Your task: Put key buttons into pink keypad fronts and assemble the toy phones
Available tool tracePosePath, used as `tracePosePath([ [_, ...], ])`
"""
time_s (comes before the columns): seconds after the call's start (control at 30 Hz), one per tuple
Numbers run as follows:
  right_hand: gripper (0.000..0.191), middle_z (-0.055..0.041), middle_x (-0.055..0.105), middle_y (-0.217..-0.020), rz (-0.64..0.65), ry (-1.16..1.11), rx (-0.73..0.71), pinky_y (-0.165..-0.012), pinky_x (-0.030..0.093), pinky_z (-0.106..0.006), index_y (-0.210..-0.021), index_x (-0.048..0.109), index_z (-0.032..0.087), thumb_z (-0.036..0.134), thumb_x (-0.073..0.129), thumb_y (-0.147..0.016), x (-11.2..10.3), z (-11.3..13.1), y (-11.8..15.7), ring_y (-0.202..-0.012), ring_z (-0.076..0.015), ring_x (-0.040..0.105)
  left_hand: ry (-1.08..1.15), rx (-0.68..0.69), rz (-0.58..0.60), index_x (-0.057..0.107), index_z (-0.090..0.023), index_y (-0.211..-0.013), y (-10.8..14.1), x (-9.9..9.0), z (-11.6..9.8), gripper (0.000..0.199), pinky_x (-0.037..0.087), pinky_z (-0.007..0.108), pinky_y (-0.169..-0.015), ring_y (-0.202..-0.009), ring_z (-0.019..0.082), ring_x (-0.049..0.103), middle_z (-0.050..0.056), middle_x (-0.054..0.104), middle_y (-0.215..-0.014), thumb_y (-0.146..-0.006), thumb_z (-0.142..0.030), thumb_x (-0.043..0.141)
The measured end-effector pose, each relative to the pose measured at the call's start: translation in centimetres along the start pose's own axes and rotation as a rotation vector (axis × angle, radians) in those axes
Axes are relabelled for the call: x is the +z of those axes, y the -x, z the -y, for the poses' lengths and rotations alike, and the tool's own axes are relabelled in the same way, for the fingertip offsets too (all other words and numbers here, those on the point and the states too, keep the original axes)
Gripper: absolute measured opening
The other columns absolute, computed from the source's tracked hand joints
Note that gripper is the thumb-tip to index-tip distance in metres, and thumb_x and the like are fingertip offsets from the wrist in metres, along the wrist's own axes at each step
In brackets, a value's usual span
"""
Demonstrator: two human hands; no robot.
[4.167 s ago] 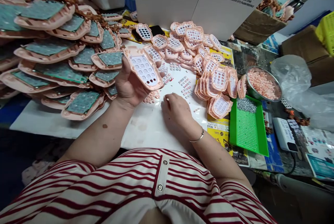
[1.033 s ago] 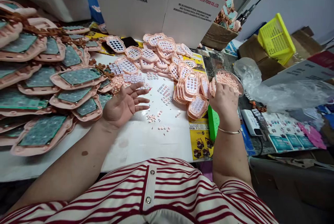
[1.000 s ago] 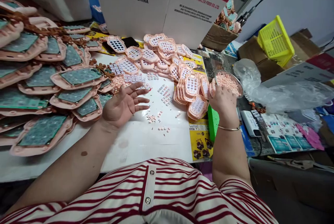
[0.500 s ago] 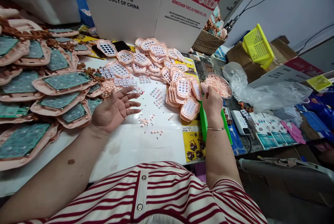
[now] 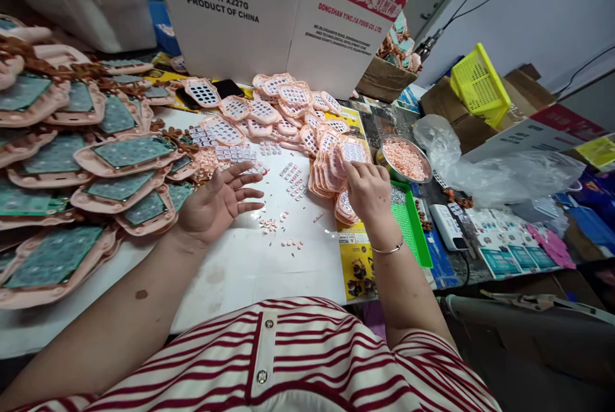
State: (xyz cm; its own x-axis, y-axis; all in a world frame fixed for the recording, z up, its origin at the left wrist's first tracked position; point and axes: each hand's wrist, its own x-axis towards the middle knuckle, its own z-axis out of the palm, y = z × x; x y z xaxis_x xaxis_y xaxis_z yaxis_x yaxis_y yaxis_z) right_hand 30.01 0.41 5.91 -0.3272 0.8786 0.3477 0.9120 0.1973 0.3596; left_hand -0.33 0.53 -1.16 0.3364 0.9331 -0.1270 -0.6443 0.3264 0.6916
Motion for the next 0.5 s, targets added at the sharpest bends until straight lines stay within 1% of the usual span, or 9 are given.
tracePosePath([
  [0.07, 0.03, -0.0083, 0.075, -0.109, 0.057, -0.011, -0.029, -0.083, 0.04, -0.041, -0.111, 0.069, 0.021, 0.024, 0.041, -0.1, -0.3, 0.5, -0.2, -0.095, -0.0254, 0.063, 0.012, 0.012, 0.006, 0.068, -0.02, -0.118, 0.0, 0.0, 0.0, 0.066, 0.062, 0.036, -0.074, -0.09, 0.023, 0.067, 0.009, 0.067, -0.113, -0.067, -0.061, 0.079],
  [0.13, 0.027, -0.0076, 0.075, -0.105, 0.073, -0.04, -0.034, -0.082, 0.04, -0.04, -0.102, 0.071, 0.021, 0.029, 0.046, -0.099, -0.6, 0.4, -0.3, -0.094, -0.0253, 0.062, 0.024, 0.018, 0.011, 0.067, -0.02, -0.119, -0.1, 0.0, 0.0, 0.065, 0.062, 0.036, -0.074, -0.09, 0.022, 0.067, 0.009, 0.067, -0.114, -0.069, -0.06, 0.078],
  [0.23, 0.031, -0.0086, 0.075, -0.103, 0.036, -0.092, -0.015, -0.081, 0.041, -0.039, -0.099, 0.072, 0.021, 0.034, 0.044, -0.1, -1.1, -0.3, -0.8, -0.092, -0.0248, 0.062, 0.041, 0.004, 0.02, 0.066, -0.021, -0.12, -0.2, 0.1, 0.1, 0.064, 0.062, 0.036, -0.075, -0.091, 0.022, 0.068, 0.009, 0.066, -0.114, -0.07, -0.061, 0.077],
  [0.3, 0.034, -0.0102, 0.074, -0.104, 0.008, -0.147, 0.001, -0.082, 0.043, -0.039, -0.099, 0.072, 0.02, 0.037, 0.043, -0.1, -1.7, -1.0, -2.1, -0.092, -0.0247, 0.062, 0.048, -0.01, 0.025, 0.066, -0.021, -0.12, -0.3, 0.0, 0.2, 0.064, 0.062, 0.036, -0.075, -0.09, 0.022, 0.068, 0.009, 0.066, -0.115, -0.071, -0.06, 0.077],
  [0.37, 0.034, -0.012, 0.073, -0.104, -0.004, -0.22, 0.021, -0.085, 0.045, -0.04, -0.104, 0.072, 0.019, 0.037, 0.043, -0.1, -2.1, -1.5, -4.5, -0.095, -0.0258, 0.063, 0.054, -0.017, 0.027, 0.065, -0.021, -0.12, -0.4, 0.0, 0.2, 0.063, 0.062, 0.036, -0.075, -0.09, 0.022, 0.068, 0.009, 0.066, -0.115, -0.073, -0.059, 0.076],
  [0.43, 0.032, -0.0139, 0.071, -0.11, 0.005, -0.306, 0.068, -0.09, 0.046, -0.043, -0.116, 0.068, 0.018, 0.034, 0.048, -0.096, -1.9, -1.4, -8.0, -0.102, -0.0284, 0.062, 0.058, -0.018, 0.027, 0.065, -0.021, -0.121, -0.5, 0.0, 0.3, 0.061, 0.061, 0.035, -0.075, -0.091, 0.021, 0.068, 0.009, 0.066, -0.115, -0.074, -0.059, 0.075],
  [0.47, 0.037, -0.0153, 0.068, -0.117, 0.017, -0.358, 0.106, -0.094, 0.046, -0.045, -0.126, 0.063, 0.017, 0.03, 0.052, -0.093, -1.4, -1.1, -10.1, -0.109, -0.0301, 0.061, 0.061, -0.016, 0.029, 0.064, -0.02, -0.121, -0.5, 0.0, 0.3, 0.061, 0.061, 0.035, -0.075, -0.091, 0.021, 0.068, 0.009, 0.066, -0.115, -0.075, -0.059, 0.075],
  [0.5, 0.051, -0.0174, 0.063, -0.128, 0.055, -0.414, 0.149, -0.099, 0.045, -0.048, -0.137, 0.054, 0.016, 0.028, 0.059, -0.088, -0.8, -0.5, -12.1, -0.117, -0.0318, 0.058, 0.063, -0.015, 0.032, 0.064, -0.02, -0.122, -0.5, 0.0, 0.4, 0.06, 0.061, 0.035, -0.075, -0.091, 0.021, 0.068, 0.009, 0.066, -0.115, -0.076, -0.058, 0.074],
])
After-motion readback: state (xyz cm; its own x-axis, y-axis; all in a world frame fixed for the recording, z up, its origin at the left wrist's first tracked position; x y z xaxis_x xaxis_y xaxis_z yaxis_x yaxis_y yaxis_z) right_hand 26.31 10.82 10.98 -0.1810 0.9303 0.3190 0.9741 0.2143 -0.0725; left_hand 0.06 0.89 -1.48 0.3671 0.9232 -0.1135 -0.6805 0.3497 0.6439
